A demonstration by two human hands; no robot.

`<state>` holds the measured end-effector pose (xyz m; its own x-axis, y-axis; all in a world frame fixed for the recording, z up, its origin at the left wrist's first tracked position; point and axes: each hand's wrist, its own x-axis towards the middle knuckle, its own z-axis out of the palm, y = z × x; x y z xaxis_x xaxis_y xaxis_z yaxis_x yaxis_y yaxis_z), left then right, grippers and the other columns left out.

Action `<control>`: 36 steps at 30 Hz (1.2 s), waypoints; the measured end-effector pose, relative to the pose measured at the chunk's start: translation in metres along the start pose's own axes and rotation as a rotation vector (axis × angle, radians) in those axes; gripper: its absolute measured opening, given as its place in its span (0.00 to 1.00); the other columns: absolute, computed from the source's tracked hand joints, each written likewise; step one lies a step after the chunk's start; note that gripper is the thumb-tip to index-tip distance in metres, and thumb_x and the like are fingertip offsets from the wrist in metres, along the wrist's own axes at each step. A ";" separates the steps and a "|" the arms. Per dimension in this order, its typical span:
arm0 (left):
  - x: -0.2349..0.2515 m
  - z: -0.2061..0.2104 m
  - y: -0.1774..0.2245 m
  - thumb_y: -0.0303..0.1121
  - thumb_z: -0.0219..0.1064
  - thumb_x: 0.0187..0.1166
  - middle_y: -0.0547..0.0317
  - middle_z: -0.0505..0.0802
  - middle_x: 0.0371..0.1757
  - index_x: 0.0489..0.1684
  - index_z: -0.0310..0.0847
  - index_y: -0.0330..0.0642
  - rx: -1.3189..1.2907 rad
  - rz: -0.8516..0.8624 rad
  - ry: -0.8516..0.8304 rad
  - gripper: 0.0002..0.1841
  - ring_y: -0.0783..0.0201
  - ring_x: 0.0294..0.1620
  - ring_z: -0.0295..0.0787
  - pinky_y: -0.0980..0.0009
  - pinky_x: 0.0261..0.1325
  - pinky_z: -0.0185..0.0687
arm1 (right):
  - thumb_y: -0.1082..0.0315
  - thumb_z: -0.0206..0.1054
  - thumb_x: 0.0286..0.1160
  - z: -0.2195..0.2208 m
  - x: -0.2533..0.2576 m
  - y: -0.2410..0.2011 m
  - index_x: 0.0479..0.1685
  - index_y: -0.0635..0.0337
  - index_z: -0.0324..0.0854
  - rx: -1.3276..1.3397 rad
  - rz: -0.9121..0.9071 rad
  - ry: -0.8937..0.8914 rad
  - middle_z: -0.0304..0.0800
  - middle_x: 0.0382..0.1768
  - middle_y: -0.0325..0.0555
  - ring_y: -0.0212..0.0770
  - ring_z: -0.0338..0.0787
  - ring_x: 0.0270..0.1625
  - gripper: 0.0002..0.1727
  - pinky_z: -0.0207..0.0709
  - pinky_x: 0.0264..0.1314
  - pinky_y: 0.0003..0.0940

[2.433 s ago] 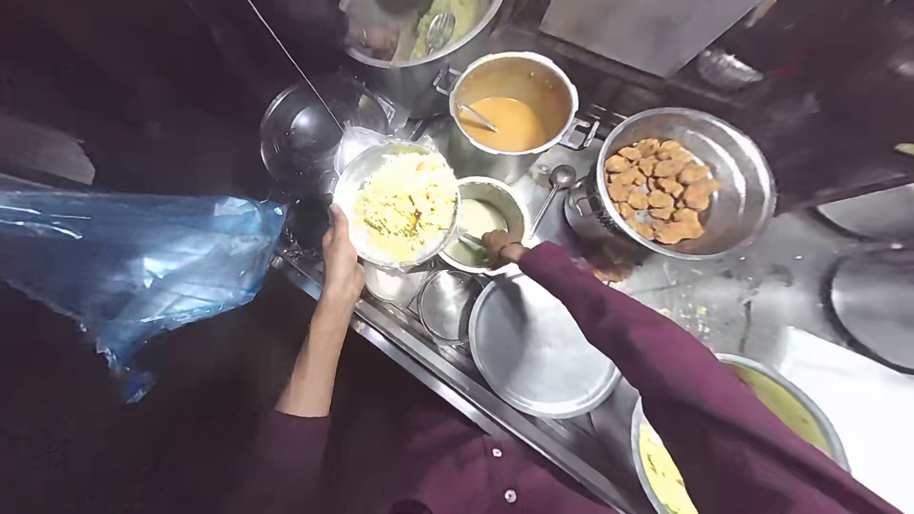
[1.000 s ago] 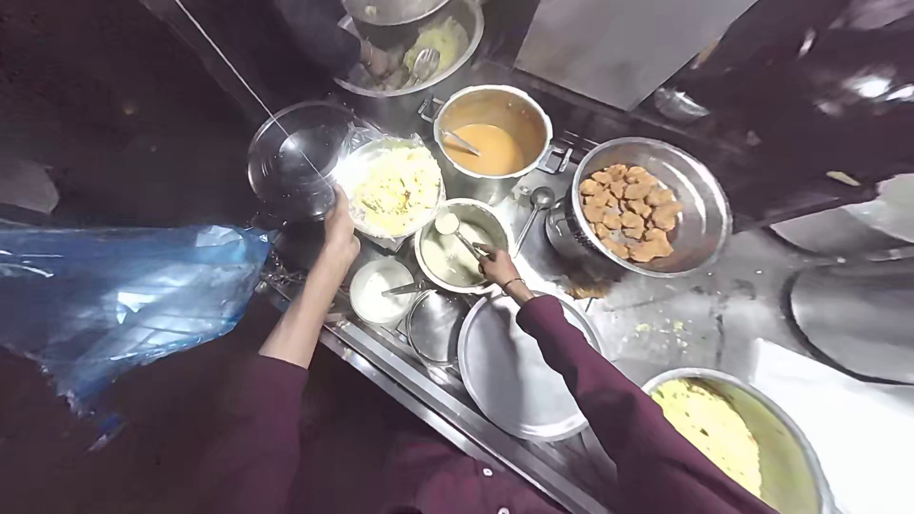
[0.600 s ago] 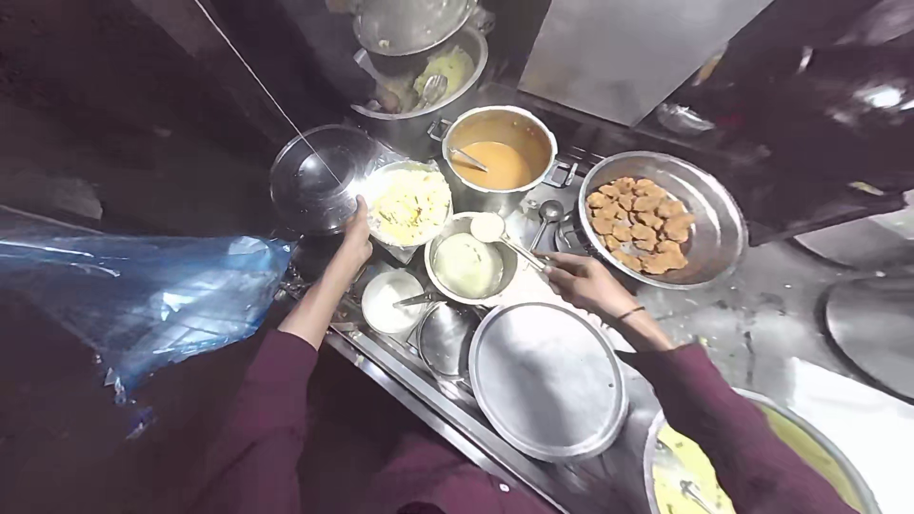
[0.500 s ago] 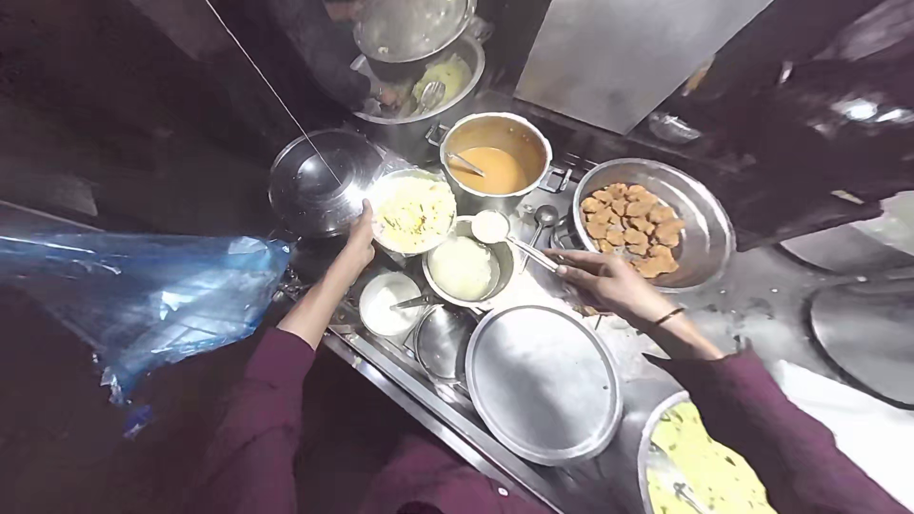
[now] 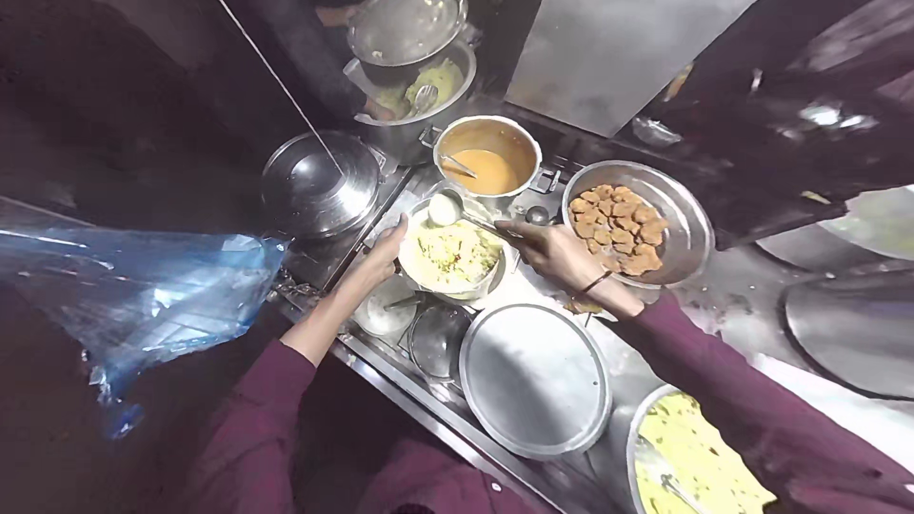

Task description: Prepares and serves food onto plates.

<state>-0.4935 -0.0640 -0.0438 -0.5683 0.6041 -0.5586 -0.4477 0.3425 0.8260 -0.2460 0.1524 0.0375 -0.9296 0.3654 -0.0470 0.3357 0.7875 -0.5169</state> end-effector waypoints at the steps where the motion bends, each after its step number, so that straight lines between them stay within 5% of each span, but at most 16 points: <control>1: -0.003 0.000 0.001 0.69 0.52 0.82 0.47 0.94 0.53 0.67 0.82 0.45 0.010 0.011 -0.018 0.37 0.54 0.51 0.93 0.52 0.53 0.90 | 0.66 0.60 0.85 0.005 -0.001 -0.002 0.79 0.32 0.79 -0.138 -0.075 0.063 0.92 0.32 0.47 0.51 0.90 0.27 0.26 0.83 0.32 0.57; 4: -0.007 0.000 0.004 0.70 0.51 0.81 0.48 0.94 0.51 0.66 0.83 0.45 0.040 0.021 -0.029 0.37 0.55 0.48 0.92 0.54 0.50 0.89 | 0.72 0.56 0.81 0.016 -0.005 0.001 0.89 0.40 0.67 -0.489 -0.261 0.180 0.85 0.37 0.57 0.59 0.85 0.24 0.34 0.75 0.20 0.54; 7: -0.003 -0.002 0.004 0.72 0.51 0.80 0.47 0.93 0.53 0.67 0.82 0.45 0.044 0.007 -0.010 0.39 0.53 0.50 0.92 0.52 0.52 0.89 | 0.73 0.56 0.83 0.015 -0.010 0.002 0.91 0.40 0.63 -0.553 -0.275 0.271 0.84 0.38 0.58 0.60 0.86 0.28 0.35 0.76 0.21 0.52; 10: -0.005 -0.004 0.005 0.72 0.50 0.80 0.47 0.93 0.55 0.68 0.82 0.46 0.016 0.003 0.007 0.39 0.53 0.53 0.92 0.50 0.55 0.89 | 0.69 0.56 0.87 0.015 -0.020 0.004 0.86 0.35 0.73 -0.203 -0.137 0.374 0.91 0.38 0.49 0.51 0.89 0.28 0.29 0.81 0.27 0.53; 12: -0.008 -0.003 0.010 0.69 0.50 0.83 0.47 0.94 0.55 0.67 0.82 0.44 -0.022 0.019 0.033 0.37 0.53 0.54 0.93 0.50 0.57 0.90 | 0.62 0.58 0.89 0.017 -0.030 0.009 0.81 0.33 0.77 0.199 0.068 0.357 0.95 0.36 0.40 0.38 0.90 0.27 0.24 0.87 0.31 0.43; 15: -0.009 -0.008 0.011 0.67 0.51 0.84 0.47 0.93 0.58 0.68 0.82 0.43 -0.044 0.045 0.090 0.36 0.53 0.57 0.92 0.49 0.60 0.88 | 0.62 0.60 0.89 0.036 -0.054 0.035 0.79 0.43 0.80 0.675 0.366 0.248 0.94 0.31 0.45 0.37 0.83 0.18 0.22 0.78 0.19 0.35; 19: -0.015 -0.009 0.014 0.66 0.53 0.84 0.46 0.91 0.61 0.72 0.79 0.43 -0.036 0.055 0.161 0.36 0.53 0.59 0.91 0.49 0.62 0.87 | 0.69 0.57 0.87 0.086 -0.068 0.053 0.81 0.51 0.75 0.690 0.672 -0.100 0.93 0.33 0.46 0.34 0.79 0.17 0.24 0.75 0.20 0.32; 22: -0.015 -0.006 0.009 0.67 0.55 0.82 0.46 0.92 0.60 0.71 0.80 0.44 -0.042 0.093 0.178 0.36 0.53 0.59 0.91 0.49 0.61 0.88 | 0.70 0.60 0.85 0.141 -0.046 0.058 0.86 0.51 0.65 0.794 0.754 -0.330 0.92 0.33 0.49 0.34 0.80 0.18 0.29 0.75 0.22 0.29; 25: -0.021 0.011 0.009 0.69 0.57 0.79 0.45 0.91 0.62 0.71 0.79 0.45 -0.037 0.085 0.198 0.38 0.50 0.60 0.91 0.47 0.60 0.88 | 0.71 0.58 0.82 0.177 -0.025 0.070 0.89 0.51 0.57 0.867 0.713 -0.380 0.92 0.41 0.53 0.40 0.88 0.28 0.34 0.83 0.32 0.37; 29: -0.043 0.055 0.014 0.66 0.59 0.80 0.46 0.91 0.61 0.72 0.78 0.44 -0.132 0.113 0.170 0.36 0.51 0.60 0.91 0.47 0.60 0.88 | 0.59 0.58 0.91 0.150 -0.058 0.061 0.92 0.48 0.53 0.928 0.630 -0.417 0.91 0.54 0.60 0.54 0.96 0.44 0.32 0.92 0.47 0.53; 36: -0.076 0.174 0.026 0.66 0.56 0.82 0.46 0.92 0.58 0.70 0.79 0.41 -0.130 0.176 0.004 0.36 0.51 0.56 0.92 0.49 0.57 0.90 | 0.51 0.60 0.89 0.052 -0.254 0.096 0.81 0.52 0.75 0.346 0.373 -0.519 0.93 0.55 0.55 0.53 0.94 0.51 0.27 0.84 0.62 0.58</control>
<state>-0.3417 0.0245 0.0338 -0.6487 0.6432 -0.4069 -0.4265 0.1356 0.8943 0.0141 0.1094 -0.0443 -0.7440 0.2287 -0.6278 0.6568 0.4231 -0.6242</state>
